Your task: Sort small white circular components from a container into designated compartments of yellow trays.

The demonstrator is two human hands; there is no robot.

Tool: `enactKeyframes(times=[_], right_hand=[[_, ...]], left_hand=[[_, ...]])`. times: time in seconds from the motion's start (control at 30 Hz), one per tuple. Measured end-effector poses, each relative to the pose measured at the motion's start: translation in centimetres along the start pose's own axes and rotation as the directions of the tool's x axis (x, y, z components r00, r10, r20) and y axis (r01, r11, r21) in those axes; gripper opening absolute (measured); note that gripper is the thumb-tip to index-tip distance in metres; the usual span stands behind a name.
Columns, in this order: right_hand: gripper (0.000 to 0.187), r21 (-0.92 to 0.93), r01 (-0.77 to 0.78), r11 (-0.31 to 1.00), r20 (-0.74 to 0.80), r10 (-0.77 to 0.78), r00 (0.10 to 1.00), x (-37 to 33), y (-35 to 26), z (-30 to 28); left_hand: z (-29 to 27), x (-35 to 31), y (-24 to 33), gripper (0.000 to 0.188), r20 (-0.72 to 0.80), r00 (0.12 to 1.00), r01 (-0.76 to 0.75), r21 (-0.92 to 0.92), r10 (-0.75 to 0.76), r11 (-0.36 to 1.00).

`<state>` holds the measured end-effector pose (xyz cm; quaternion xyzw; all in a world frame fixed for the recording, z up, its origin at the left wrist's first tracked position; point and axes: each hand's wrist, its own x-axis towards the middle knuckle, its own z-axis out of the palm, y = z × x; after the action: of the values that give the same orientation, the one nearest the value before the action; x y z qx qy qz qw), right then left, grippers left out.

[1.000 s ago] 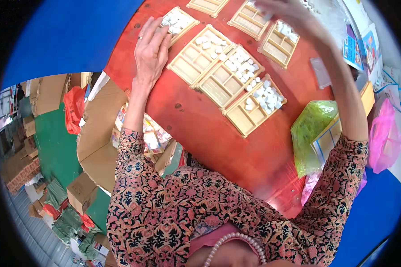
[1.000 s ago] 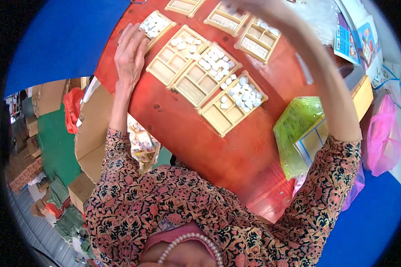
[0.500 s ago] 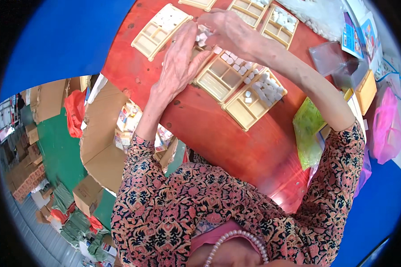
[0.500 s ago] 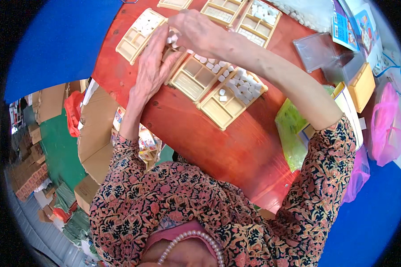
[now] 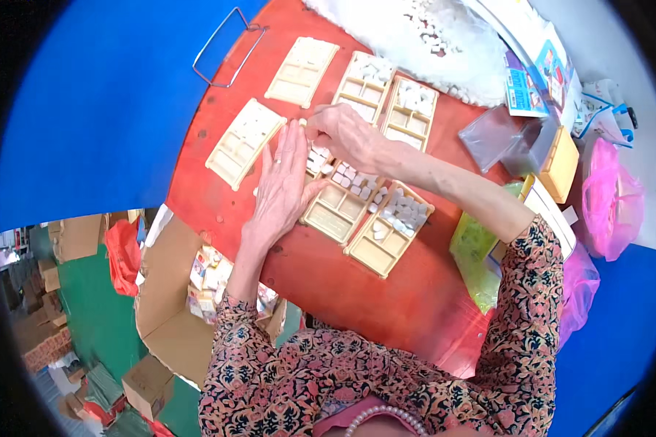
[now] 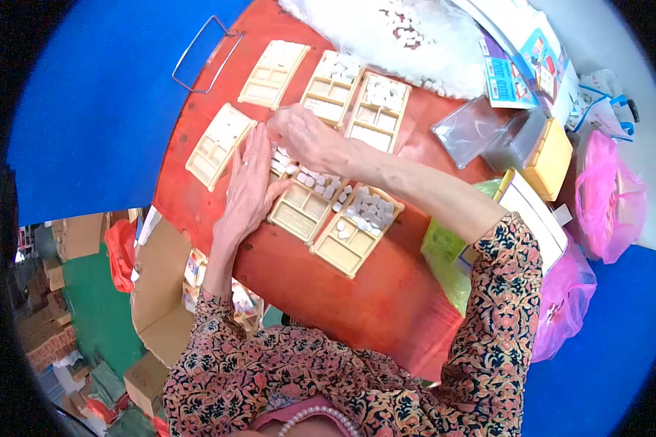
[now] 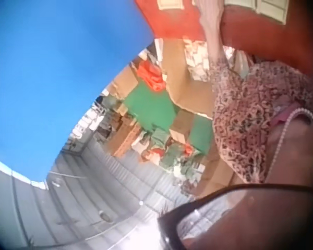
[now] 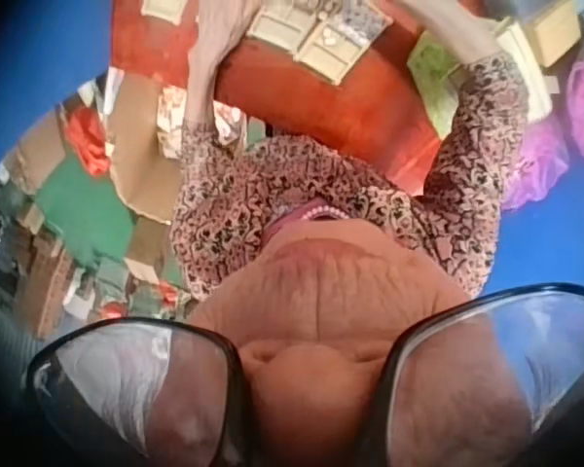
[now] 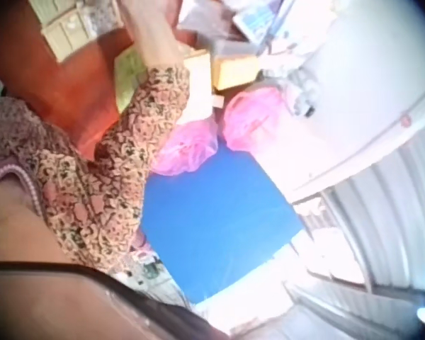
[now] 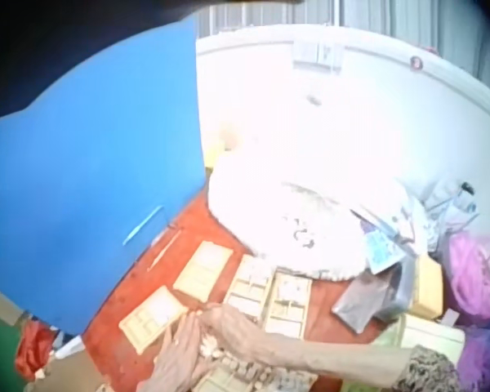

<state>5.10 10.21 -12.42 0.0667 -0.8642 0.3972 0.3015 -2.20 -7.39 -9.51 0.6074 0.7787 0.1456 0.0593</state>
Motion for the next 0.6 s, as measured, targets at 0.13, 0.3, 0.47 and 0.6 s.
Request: enactKeyframes(times=[0.13, 0.3, 0.47, 0.6], right_hand=[[0.007, -0.102, -0.174, 0.979, 0.224, 0.194, 0.955, 0.7, -2.2, -1.6], [0.008, -0.071, 0.127, 0.989, -0.057, -0.131, 0.990, -0.6, 0.1, -0.4], [0.009, -0.188, -0.124, 0.974, 0.132, 0.150, 0.980, 1.8, -0.7, -3.7], [0.021, -0.430, -0.188, 0.883, 0.061, 0.236, 0.970, 1.8, 1.4, -6.9]], left_hand=[[0.1, -0.1, 0.0, 0.081, -0.099, 0.994, 0.021, -0.214, -0.043, 0.977], [0.3, 0.4, 0.0, 0.077, -0.003, 1.000, -0.006, -0.059, 0.006, 0.998], [-0.1, 0.2, 0.0, 0.073, -0.043, 0.999, -0.004, -0.133, -0.002, 0.991], [-1.0, 0.2, -0.1, 0.074, -0.026, 1.000, -0.016, -0.133, 0.013, 0.991]])
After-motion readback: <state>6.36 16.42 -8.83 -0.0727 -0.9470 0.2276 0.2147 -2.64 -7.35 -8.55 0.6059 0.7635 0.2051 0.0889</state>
